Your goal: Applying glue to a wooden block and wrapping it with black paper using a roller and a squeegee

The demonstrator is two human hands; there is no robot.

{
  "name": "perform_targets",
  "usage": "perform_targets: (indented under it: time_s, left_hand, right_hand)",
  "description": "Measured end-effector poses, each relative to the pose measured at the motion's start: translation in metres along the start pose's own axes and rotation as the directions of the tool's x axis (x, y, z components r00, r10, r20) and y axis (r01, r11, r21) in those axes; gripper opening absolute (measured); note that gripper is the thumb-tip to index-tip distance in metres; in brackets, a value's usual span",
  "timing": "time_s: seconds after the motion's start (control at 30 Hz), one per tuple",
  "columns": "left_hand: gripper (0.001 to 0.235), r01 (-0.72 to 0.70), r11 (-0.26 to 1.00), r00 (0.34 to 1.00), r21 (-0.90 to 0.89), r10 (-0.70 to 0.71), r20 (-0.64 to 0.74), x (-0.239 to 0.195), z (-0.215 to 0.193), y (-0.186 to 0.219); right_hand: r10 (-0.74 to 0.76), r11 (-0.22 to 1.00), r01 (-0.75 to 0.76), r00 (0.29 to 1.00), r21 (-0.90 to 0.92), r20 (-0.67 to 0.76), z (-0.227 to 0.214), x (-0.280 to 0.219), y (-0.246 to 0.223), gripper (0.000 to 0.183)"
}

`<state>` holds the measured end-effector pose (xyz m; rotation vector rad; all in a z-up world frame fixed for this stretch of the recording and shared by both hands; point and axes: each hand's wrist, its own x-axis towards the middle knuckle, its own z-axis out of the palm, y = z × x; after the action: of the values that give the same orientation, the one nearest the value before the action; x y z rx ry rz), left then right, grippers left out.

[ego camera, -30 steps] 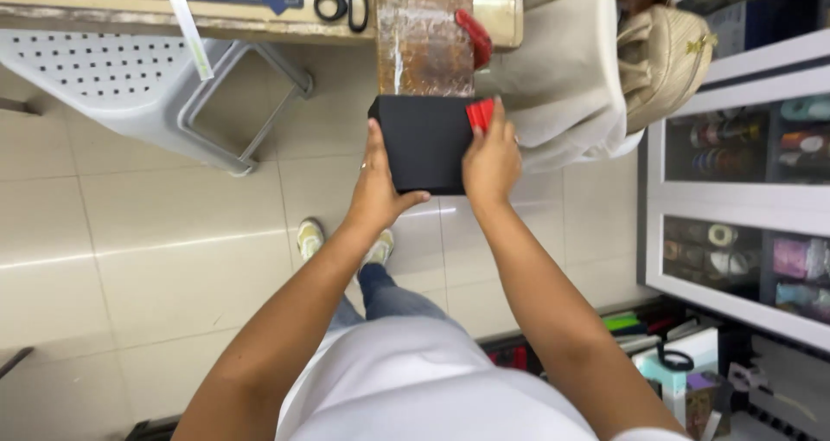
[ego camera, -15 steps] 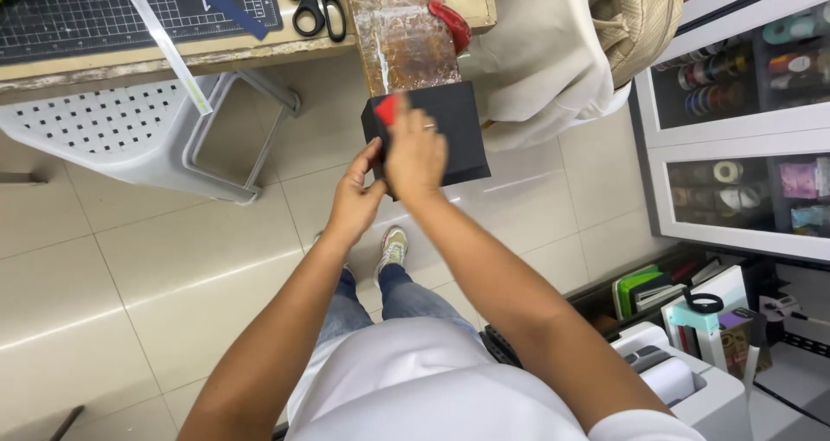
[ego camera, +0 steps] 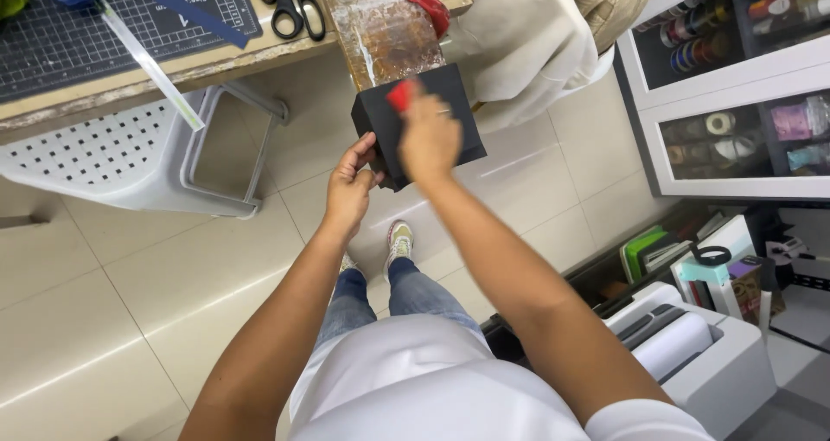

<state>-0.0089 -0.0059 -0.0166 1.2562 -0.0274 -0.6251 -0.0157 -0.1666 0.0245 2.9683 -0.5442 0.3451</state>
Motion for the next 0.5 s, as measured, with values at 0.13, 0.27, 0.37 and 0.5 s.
perform_targets:
  time_s: [0.13, 0.27, 0.37, 0.5]
  left_hand:
    - [0.074, 0.037, 0.999, 0.999, -0.003, -0.038, -0.015, -0.007, -0.001, -0.001]
    - [0.076, 0.049, 0.999, 0.999, 0.014, -0.049, -0.019, -0.005, 0.004, 0.003]
    - [0.077, 0.043, 0.998, 0.999, 0.04, -0.043, -0.002, -0.002, -0.001, -0.006]
    - [0.077, 0.023, 0.998, 1.0, 0.052, -0.022, -0.016, -0.006, 0.005, -0.004]
  right_hand:
    - [0.22, 0.975, -0.223, 0.971, -0.021, -0.093, 0.022, -0.013, 0.05, 0.046]
    - [0.034, 0.987, -0.04, 0.999, 0.158, 0.04, -0.029, -0.067, -0.03, 0.05]
    - [0.155, 0.986, -0.152, 0.986, 0.063, -0.058, -0.006, -0.067, 0.025, 0.049]
    - [0.286, 0.957, -0.279, 0.952, 0.081, -0.104, -0.007, -0.073, 0.054, 0.05]
